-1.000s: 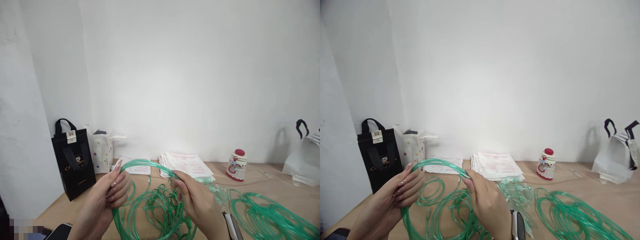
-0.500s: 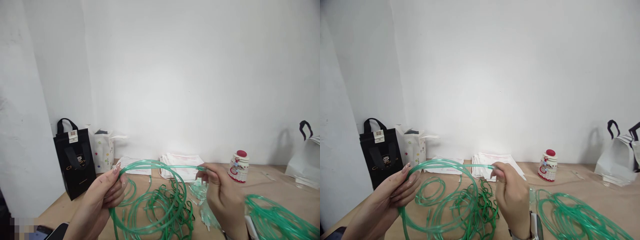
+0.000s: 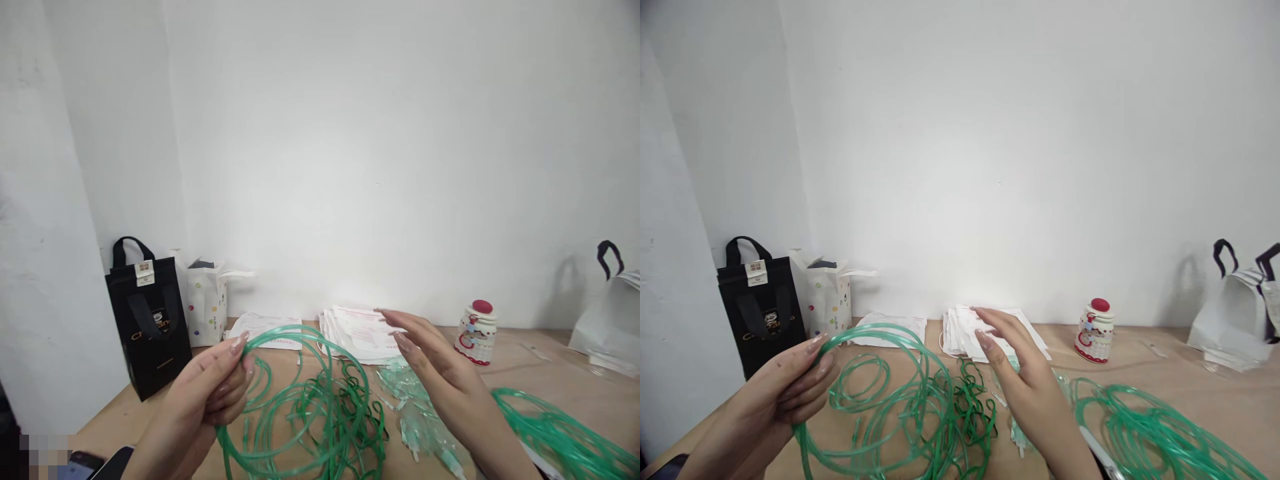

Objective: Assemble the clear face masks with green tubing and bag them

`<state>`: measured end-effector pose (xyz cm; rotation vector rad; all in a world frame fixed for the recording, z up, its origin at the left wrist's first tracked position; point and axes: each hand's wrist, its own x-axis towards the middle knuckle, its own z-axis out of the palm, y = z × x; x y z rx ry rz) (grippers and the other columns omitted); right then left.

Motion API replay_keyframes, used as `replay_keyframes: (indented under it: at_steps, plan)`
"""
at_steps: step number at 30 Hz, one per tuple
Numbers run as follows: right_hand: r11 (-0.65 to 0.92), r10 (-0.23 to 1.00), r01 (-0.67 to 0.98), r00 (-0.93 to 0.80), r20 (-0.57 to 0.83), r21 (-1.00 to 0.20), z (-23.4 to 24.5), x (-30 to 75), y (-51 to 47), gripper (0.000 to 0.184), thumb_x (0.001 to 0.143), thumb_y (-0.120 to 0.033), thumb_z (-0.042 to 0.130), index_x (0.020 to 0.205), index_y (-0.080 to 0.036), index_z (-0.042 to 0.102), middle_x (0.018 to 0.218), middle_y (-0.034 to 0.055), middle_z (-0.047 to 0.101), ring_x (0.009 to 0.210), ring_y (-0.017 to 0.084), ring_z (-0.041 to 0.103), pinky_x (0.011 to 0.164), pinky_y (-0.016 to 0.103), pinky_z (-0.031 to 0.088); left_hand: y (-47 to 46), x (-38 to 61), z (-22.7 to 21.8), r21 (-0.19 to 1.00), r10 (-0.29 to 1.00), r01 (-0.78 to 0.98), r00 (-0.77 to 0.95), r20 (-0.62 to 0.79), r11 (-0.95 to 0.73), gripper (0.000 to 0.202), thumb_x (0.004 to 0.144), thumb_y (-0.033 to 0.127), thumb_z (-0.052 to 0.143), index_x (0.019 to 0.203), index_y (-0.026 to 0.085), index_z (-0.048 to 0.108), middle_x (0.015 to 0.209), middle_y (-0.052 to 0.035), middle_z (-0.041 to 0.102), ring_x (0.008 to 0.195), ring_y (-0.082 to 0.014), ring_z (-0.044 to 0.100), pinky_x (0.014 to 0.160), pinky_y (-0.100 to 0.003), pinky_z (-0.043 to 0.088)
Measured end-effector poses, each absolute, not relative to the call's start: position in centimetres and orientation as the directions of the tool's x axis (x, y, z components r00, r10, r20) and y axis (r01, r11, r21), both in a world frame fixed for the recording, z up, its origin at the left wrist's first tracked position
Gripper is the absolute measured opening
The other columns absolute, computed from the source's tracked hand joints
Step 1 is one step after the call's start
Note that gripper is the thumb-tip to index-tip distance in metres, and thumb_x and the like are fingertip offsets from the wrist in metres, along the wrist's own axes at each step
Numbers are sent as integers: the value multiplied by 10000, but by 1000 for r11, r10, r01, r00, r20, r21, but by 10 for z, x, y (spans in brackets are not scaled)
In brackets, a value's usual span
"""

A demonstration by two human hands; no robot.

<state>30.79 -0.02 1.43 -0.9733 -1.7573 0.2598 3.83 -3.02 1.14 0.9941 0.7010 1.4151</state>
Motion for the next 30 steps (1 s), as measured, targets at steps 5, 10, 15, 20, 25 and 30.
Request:
replay_keyframes:
  at_steps: [5,10,15,20,25,30]
  plan:
    - [756,646,370,-287,707,-541,7,275,-19,493,859,-340,472,1335,-316,344,1379,43,406,1269,246,342,1034,434,308,-29,57,7,899,969,-435,196,150,-51,339,737,396,625,541,150,499,457,92,242,405,-32,89,353,-151,90]
    - [641,767,343,-274,580,-687,-2,247,-16,378,843,-353,502,1215,-295,484,1079,56,628,976,224,587,853,352,465,-28,70,9,873,959,-488,240,152,-16,386,761,370,605,488,140,457,438,93,241,391,-24,92,344,-146,96]
    - [256,866,51,-455,206,-965,-5,250,6,257,793,-439,550,710,-196,545,358,-110,343,281,71,338,345,203,356,-22,52,14,581,976,-814,145,164,24,378,848,275,486,498,150,419,413,100,247,342,-22,113,301,-143,125]
    - [110,777,-341,-556,295,-934,-7,247,26,392,802,-447,535,533,-197,400,482,-41,485,533,126,554,679,305,453,-8,29,11,289,982,-955,-16,188,-71,385,936,196,261,567,189,371,401,79,347,309,-39,252,284,-132,246]
    - [41,764,-327,-599,240,-944,-20,233,35,341,800,-489,499,637,-202,412,519,-30,538,540,156,590,672,346,451,9,26,3,312,988,-942,-89,126,-125,391,948,187,247,569,199,342,381,85,344,296,-37,263,290,-121,260]
    - [144,801,-215,-548,241,-966,-30,234,45,319,784,-483,528,694,-180,480,582,-30,532,586,150,587,677,334,449,6,29,6,359,980,-927,-43,195,-112,396,943,275,274,570,186,372,413,85,310,310,-36,256,285,-131,247]
